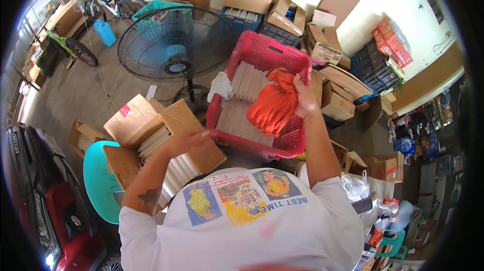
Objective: The person wipes white cylindrical plastic rollers with a red cloth, handling them one at a time. The person repeatedly picks up each roller from a pink basket, wipes it, and places it into a cardboard box.
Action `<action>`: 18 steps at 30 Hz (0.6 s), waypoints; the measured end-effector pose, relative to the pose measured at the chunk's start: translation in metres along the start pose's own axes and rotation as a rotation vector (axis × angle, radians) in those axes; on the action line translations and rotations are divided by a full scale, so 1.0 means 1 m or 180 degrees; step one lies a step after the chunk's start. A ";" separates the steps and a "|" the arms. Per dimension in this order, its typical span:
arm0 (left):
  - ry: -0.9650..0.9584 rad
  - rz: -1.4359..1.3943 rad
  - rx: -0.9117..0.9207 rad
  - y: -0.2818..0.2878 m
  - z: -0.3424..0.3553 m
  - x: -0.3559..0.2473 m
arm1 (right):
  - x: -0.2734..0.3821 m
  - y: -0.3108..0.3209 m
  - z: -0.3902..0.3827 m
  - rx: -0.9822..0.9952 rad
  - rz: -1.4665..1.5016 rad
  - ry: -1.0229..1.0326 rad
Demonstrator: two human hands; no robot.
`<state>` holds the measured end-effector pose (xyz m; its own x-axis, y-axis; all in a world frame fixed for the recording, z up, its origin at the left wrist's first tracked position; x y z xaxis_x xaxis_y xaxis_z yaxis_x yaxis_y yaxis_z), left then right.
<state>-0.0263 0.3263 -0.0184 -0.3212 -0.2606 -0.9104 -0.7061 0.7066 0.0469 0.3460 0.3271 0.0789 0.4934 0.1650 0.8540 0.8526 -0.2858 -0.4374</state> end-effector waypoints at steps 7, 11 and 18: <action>-0.1164 -0.0142 -0.0877 -0.096 0.135 -0.134 | -0.001 -0.007 -0.001 0.0459 0.0636 -0.0041; -0.1097 0.0010 -0.1449 -0.092 0.182 -0.106 | -0.093 0.026 -0.001 0.0025 0.0502 -0.0597; -0.0819 -0.0677 -0.1435 -0.064 0.217 -0.047 | -0.080 0.106 0.013 -0.0632 -0.0107 -0.0239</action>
<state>0.1708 0.4354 -0.0681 -0.0179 -0.1578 -0.9873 -0.9565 0.2902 -0.0290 0.3990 0.2955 -0.0396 0.4830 0.2454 0.8405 0.8219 -0.4581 -0.3385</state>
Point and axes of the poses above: each hand's wrist, its own z-axis towards the middle knuckle, its own y-axis out of the back of the hand, x = y × z, the point moved 4 cm from there along z, towards the middle knuckle, and after that the axes turned 8 degrees about -x, right-handed, at the moved point
